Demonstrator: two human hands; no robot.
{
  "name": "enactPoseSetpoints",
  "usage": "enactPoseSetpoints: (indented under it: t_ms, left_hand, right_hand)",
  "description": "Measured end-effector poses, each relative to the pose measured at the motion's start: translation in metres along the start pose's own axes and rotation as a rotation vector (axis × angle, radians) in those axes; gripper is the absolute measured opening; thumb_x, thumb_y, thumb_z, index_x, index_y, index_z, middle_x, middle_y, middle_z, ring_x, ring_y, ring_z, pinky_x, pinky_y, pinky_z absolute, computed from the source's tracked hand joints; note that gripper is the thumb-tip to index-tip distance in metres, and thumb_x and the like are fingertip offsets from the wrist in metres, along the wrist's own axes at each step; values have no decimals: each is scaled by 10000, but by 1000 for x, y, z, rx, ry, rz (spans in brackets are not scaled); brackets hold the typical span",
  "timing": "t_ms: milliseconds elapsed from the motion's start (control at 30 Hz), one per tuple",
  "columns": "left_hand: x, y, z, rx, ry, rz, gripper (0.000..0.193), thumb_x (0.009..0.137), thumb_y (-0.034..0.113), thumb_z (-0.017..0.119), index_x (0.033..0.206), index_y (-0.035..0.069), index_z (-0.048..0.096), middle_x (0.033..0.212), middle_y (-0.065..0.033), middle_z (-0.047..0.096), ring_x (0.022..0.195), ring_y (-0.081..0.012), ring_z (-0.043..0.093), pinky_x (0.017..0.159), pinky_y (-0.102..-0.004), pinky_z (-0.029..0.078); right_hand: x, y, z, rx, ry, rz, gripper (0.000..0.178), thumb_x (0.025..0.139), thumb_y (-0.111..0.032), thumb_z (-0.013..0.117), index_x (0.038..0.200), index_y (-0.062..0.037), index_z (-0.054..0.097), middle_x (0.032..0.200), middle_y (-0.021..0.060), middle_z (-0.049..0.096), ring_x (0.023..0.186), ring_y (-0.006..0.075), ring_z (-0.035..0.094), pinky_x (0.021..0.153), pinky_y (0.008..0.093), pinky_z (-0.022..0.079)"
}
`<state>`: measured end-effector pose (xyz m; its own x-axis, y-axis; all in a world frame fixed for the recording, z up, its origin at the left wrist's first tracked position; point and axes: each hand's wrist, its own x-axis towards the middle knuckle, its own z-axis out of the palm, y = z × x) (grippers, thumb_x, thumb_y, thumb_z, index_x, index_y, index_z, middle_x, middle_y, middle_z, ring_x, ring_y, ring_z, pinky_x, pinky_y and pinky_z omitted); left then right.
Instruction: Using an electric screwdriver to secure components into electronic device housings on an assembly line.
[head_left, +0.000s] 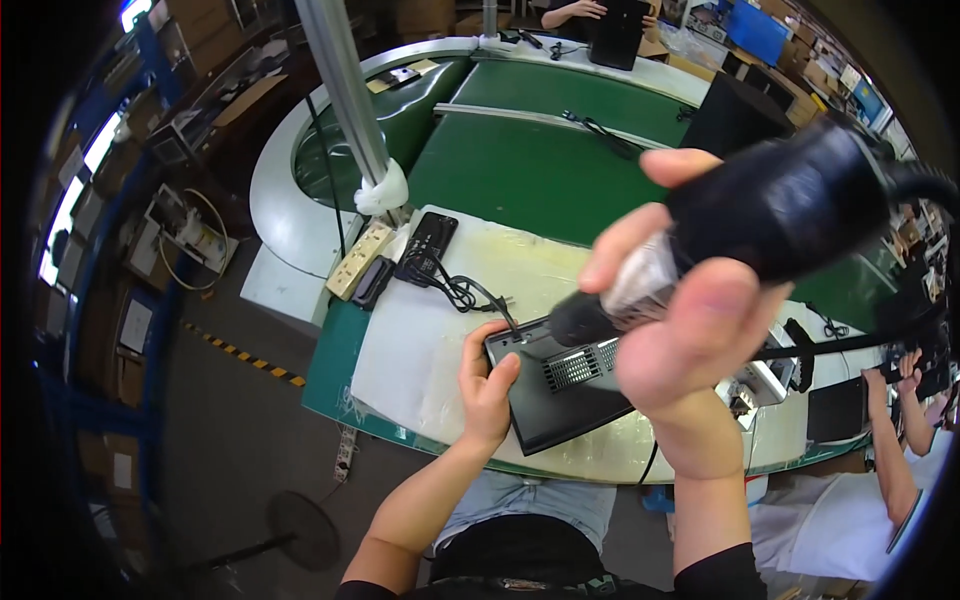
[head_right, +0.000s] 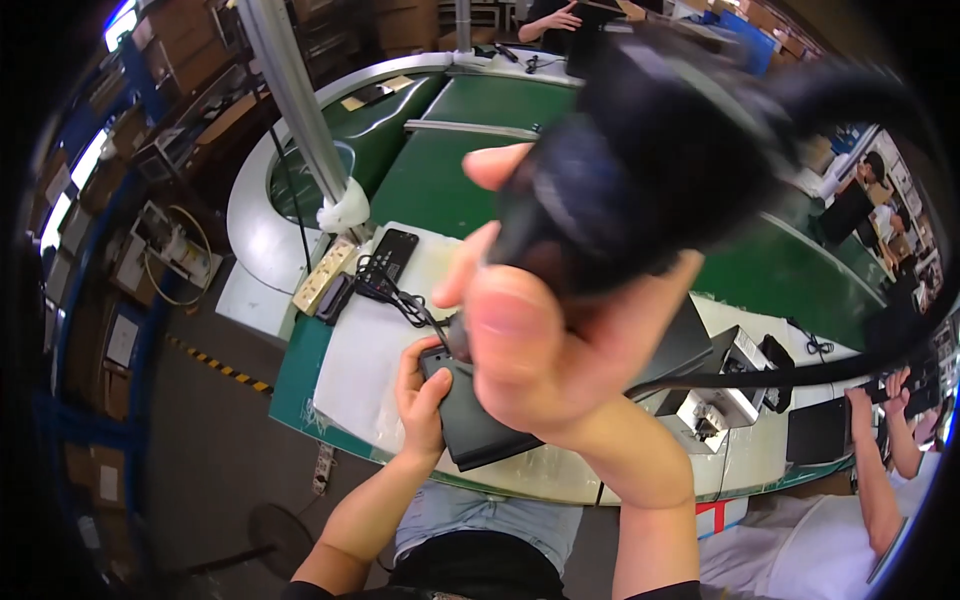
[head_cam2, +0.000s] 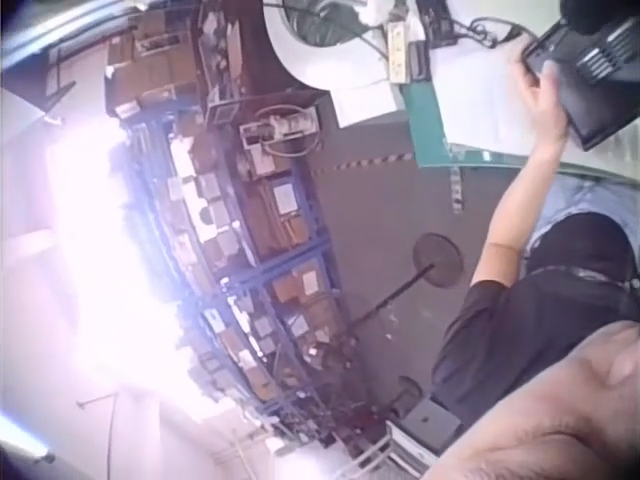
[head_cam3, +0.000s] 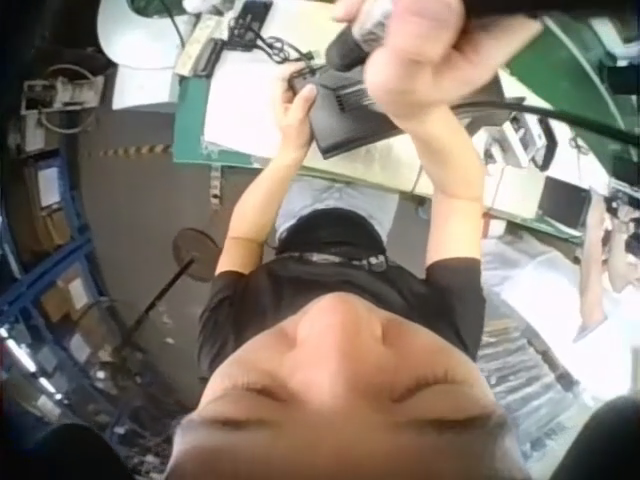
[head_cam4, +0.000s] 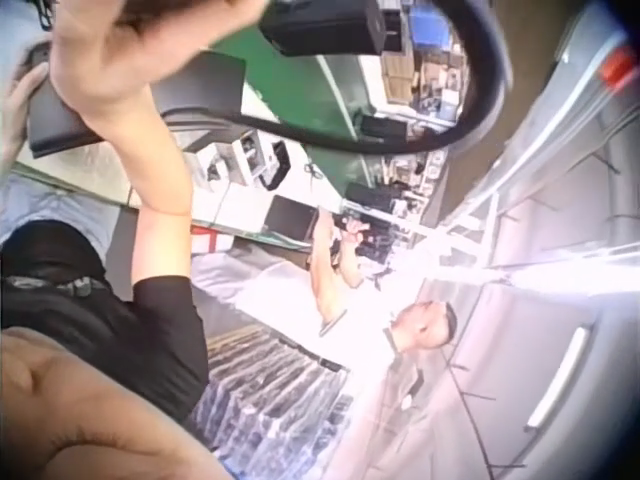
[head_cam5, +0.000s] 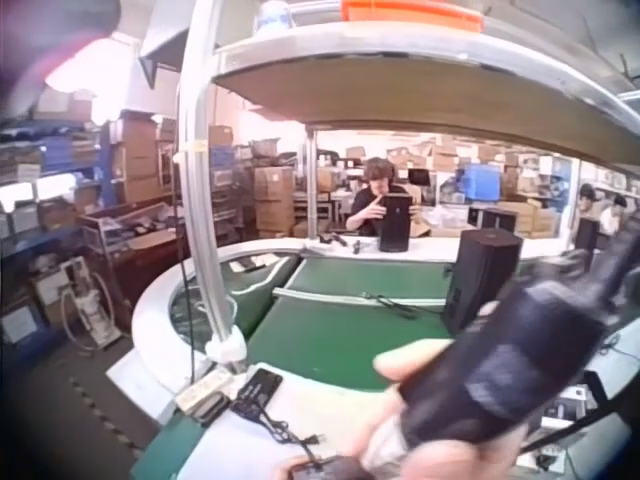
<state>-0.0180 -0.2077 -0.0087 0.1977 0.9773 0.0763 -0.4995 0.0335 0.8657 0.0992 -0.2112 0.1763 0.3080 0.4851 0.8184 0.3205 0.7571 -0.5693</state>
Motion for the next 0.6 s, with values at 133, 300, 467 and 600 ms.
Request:
enactPoseSetpoints:
  t_ms: [133,300,467,600]
  left_hand:
    - [1,2,5,-6,-12,26,408,833,62,577,1226,23,480,1051,-45,532,875,-86,483,766,-207,397]
    - [0,3,6,-21,12,5,423,830,75,584,1231,12,465,1054,-53,532,906,-101,489,804,-223,397]
    - [-2,2,1,4,-8,-27,431,833,82,585,1237,11,453,1060,-62,533,939,-120,493,849,-244,395]
    - [-2,-1,2,34,-18,-17,437,840,82,590,1245,14,442,1067,-65,533,952,-127,496,864,-251,396]
  right_hand:
    - [-2,21,23,69,-30,-110,598,957,-456,478,1271,11,276,1116,206,552,535,147,593,445,236,466]
    - [-10,39,35,82,-54,-126,598,935,-378,555,1270,19,258,1080,218,560,537,152,594,457,245,478]
    - [-20,45,41,118,-122,-62,622,924,-388,582,1245,46,273,1038,211,575,541,152,595,464,253,483]
    - [-24,53,40,89,-157,-35,611,921,-394,592,1211,47,286,1032,209,577,540,145,589,459,251,478]
